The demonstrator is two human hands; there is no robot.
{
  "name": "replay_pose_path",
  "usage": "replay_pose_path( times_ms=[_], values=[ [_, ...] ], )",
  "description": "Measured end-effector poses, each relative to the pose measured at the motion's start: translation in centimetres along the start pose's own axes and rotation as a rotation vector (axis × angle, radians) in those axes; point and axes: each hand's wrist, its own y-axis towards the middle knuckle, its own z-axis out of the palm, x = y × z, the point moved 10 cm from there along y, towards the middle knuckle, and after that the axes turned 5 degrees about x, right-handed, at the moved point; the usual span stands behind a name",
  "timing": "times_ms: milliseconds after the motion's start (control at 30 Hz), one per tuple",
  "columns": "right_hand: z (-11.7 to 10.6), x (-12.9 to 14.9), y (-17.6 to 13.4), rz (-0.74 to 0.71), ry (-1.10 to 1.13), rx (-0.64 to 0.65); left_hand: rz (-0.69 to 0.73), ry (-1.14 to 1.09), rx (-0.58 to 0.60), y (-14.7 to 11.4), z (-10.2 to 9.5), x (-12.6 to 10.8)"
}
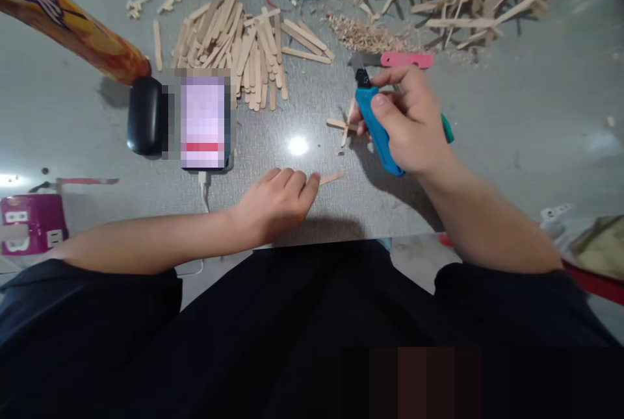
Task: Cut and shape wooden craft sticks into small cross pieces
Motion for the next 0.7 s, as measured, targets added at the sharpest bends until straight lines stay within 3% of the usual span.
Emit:
replay_pose_path(
  times_ms=[233,367,467,600,700],
  values=[
    [2.3,3.2,-0.9,0.012,0.058,-0.017,-0.008,-0.277,0.069,-0.1,0.9,1.2],
    [2.0,5.5,-1.6,0.011,-0.064,-0.074,-0.082,-0.345,0.091,0.8,1.0,3.6],
    [2.3,5.5,-1.7,0.024,0.047,0.013,-0.111,-0.293,0.159,1.4,2.2,4.9],
    [3.4,4.8,-1.0,0.066,0.276,0.17,-0.066,-0.336,0.203,1.3,4.2,4.7],
    [4.4,4.9,-0.9,0.052,0.239,0.261,-0.049,-0.353,0.193,1.0,5.0,4.2]
  ],
)
